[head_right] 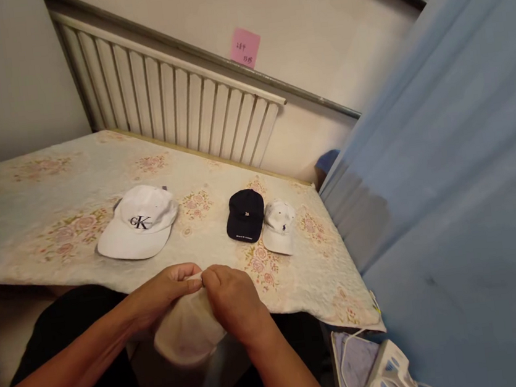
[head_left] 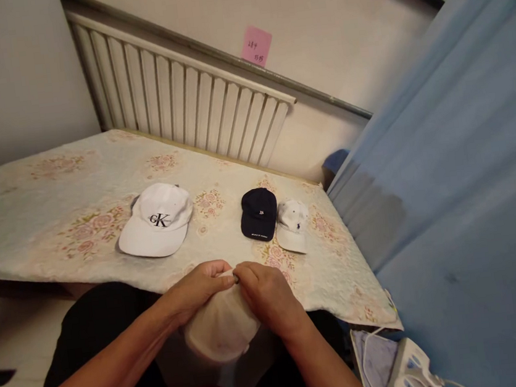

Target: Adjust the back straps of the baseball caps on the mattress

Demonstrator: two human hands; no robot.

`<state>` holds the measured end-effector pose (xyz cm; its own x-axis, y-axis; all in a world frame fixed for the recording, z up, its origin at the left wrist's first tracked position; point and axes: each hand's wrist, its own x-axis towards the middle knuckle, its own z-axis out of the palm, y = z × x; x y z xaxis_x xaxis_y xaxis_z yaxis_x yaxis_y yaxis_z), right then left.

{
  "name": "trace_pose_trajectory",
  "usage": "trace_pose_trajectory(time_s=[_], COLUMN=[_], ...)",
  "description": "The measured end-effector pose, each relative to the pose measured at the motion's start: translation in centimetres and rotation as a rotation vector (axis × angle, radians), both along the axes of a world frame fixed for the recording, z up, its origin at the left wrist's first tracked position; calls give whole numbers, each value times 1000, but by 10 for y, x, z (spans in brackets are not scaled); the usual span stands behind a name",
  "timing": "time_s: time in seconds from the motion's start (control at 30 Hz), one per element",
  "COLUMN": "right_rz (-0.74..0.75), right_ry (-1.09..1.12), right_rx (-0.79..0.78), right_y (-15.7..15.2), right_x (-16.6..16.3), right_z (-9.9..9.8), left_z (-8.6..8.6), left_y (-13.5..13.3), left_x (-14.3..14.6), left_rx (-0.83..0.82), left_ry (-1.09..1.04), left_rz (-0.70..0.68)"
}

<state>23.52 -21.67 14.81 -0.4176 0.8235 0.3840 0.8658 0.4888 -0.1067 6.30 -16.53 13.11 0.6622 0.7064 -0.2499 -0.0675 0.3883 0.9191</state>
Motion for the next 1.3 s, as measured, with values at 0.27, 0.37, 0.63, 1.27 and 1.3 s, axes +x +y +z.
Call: trace_pose_trajectory(time_s=[0.27, 0.37, 0.63, 1.27, 1.3], right_rz=[-183, -289, -26, -57, -23], right_ry=[533, 768, 319, 1476, 1478], right_rx=[51, -22, 163, -678, -740], right_y=[3, 2, 0, 8, 7], right_x=[-10, -17, -11, 4, 4], right_z=[-28, -31, -29, -40, -43], left_z=[-11, -11, -18, -22, -22], left_y=[-3, -3, -4, -9, -9], left_x=[0, -1, -3, -6, -6], left_rx=[-61, -75, -102, -197, -205], left_ry=[-67, -81, -86, -145, -145], left_rz=[8, -5, 18, 53, 62])
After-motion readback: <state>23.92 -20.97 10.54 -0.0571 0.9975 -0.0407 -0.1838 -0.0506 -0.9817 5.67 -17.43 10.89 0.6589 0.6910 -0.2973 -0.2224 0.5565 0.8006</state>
